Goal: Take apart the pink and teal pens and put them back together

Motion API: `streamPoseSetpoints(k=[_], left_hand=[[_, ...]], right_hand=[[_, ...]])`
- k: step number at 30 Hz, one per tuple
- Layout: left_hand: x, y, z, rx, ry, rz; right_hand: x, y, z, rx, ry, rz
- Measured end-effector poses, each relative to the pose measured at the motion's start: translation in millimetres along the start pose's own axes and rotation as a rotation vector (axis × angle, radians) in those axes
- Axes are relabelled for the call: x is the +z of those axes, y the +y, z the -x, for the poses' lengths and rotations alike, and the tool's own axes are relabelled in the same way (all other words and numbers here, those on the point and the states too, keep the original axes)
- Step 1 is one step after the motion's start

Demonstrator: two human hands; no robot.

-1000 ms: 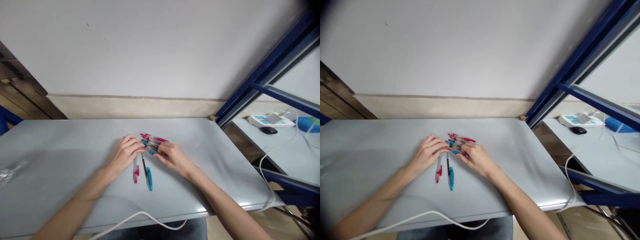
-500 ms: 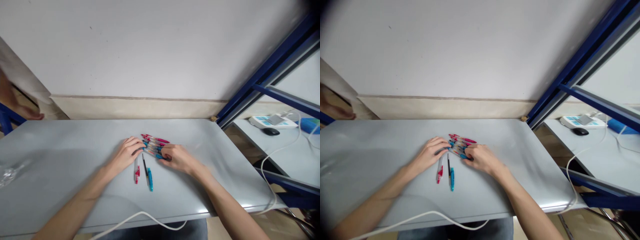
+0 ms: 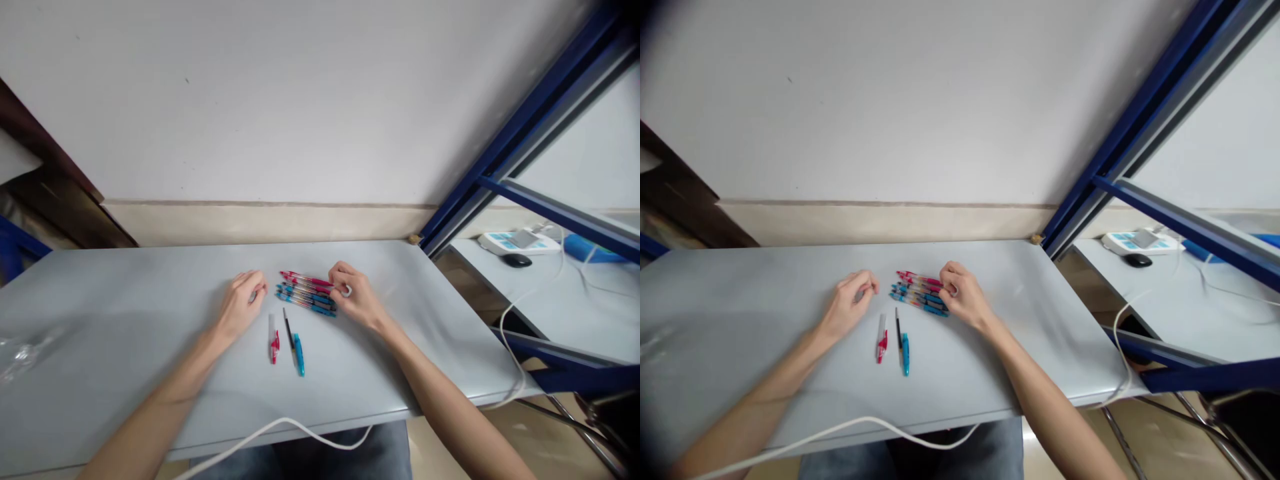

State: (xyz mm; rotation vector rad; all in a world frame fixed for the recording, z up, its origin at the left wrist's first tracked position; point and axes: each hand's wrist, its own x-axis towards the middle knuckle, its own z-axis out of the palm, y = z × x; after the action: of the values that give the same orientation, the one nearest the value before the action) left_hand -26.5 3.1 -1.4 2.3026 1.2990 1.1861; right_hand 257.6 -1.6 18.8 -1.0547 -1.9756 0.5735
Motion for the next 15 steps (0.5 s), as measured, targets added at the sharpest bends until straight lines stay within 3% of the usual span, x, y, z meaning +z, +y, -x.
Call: streamPoseSetpoints(k=[6, 15], left_hand=[[2.0, -14, 3, -0.007, 0.049, -0.028], [-0.6, -32, 6, -0.116, 0.015, 0.065]], right_hand=[[3, 24, -19, 0.290, 0.264, -0.395], [-2, 62, -29, 0.430, 0.468, -0.568]])
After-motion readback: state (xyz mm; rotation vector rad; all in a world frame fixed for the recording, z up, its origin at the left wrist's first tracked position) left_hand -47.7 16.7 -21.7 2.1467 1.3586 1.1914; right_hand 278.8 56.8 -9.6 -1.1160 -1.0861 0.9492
